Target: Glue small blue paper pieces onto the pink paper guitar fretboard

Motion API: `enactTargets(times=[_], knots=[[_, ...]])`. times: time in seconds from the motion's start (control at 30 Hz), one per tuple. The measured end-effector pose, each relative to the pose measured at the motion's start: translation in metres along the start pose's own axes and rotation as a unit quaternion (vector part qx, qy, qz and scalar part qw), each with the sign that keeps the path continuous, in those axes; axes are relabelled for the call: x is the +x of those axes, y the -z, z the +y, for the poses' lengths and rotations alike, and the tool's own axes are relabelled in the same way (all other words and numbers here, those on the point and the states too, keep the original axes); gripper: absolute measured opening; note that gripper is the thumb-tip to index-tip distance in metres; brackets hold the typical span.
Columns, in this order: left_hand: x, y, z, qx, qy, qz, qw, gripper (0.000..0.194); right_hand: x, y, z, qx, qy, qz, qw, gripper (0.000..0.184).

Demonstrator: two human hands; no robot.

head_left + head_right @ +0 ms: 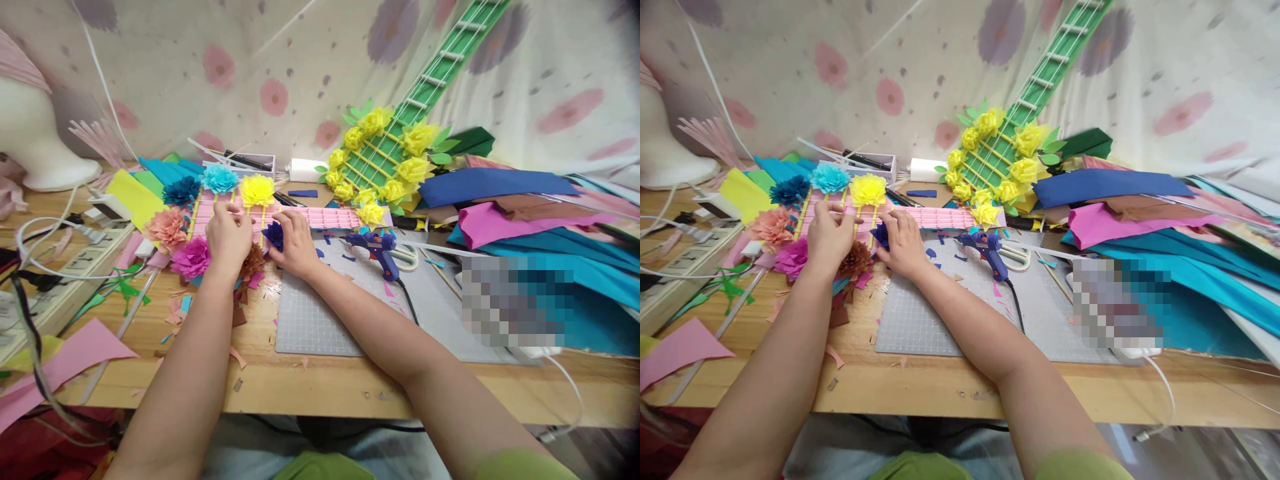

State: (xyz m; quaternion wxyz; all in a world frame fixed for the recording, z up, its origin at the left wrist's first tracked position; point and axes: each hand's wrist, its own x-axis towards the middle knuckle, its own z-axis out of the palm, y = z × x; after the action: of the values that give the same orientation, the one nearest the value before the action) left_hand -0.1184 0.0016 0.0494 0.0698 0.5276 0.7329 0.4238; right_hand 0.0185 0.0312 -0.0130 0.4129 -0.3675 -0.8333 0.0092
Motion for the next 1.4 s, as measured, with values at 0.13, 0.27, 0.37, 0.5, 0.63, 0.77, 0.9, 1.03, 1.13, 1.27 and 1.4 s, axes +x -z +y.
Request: enactTargets(times=[0.13, 0.27, 0.37, 0.5, 0.63, 0.77, 0.9, 1.03, 1.13, 1.27, 1.4], knots=[[0.005, -0.002, -0.009, -0.069, -0.06, 0.129, 0.987, 0.021, -0.001, 0.005, -0.004, 0.012, 0.009, 0.006, 1.0, 0.047], [0.004, -0.001, -0.005, -0.078, -0.092, 0.189, 0.975, 0.019, 0.004, 0.018, -0.01, 0.012, 0.012, -0.006, 1.0, 0.043], [-0.003, -0.003, 0.005, -0.095, -0.135, 0.189, 0.968, 0.015, 0.009, 0.036, -0.009, -0.005, 0.023, -0.025, 0.999, 0.03], [-0.021, -0.016, 0.018, -0.101, -0.222, 0.112, 0.963, 0.01, -0.001, 0.071, 0.001, -0.051, 0.012, -0.12, 0.991, 0.024], [-0.041, -0.033, 0.029, -0.075, -0.294, -0.016, 0.953, 0.012, -0.035, 0.107, 0.018, -0.102, -0.07, -0.209, 0.97, 0.022], [-0.054, -0.044, 0.036, -0.035, -0.292, -0.164, 0.941, 0.016, -0.066, 0.137, 0.035, -0.12, -0.101, -0.302, 0.94, 0.022], [-0.061, -0.055, 0.037, 0.038, -0.232, -0.23, 0.944, 0.02, -0.077, 0.164, 0.041, -0.084, -0.127, -0.378, 0.913, 0.027], [-0.065, -0.066, 0.038, 0.064, -0.253, -0.234, 0.936, 0.023, -0.077, 0.198, 0.043, 0.011, -0.21, -0.425, 0.881, 0.034], [-0.069, -0.069, 0.039, 0.067, -0.295, -0.251, 0.919, 0.019, -0.079, 0.219, 0.053, 0.002, -0.27, -0.408, 0.872, 0.04], [-0.074, -0.068, 0.036, 0.07, -0.283, -0.286, 0.913, 0.016, -0.086, 0.218, 0.075, -0.126, -0.356, -0.308, 0.873, 0.048], [-0.076, -0.071, 0.034, 0.053, -0.229, -0.293, 0.927, 0.015, -0.093, 0.187, 0.085, -0.077, -0.324, -0.215, 0.918, 0.047]])
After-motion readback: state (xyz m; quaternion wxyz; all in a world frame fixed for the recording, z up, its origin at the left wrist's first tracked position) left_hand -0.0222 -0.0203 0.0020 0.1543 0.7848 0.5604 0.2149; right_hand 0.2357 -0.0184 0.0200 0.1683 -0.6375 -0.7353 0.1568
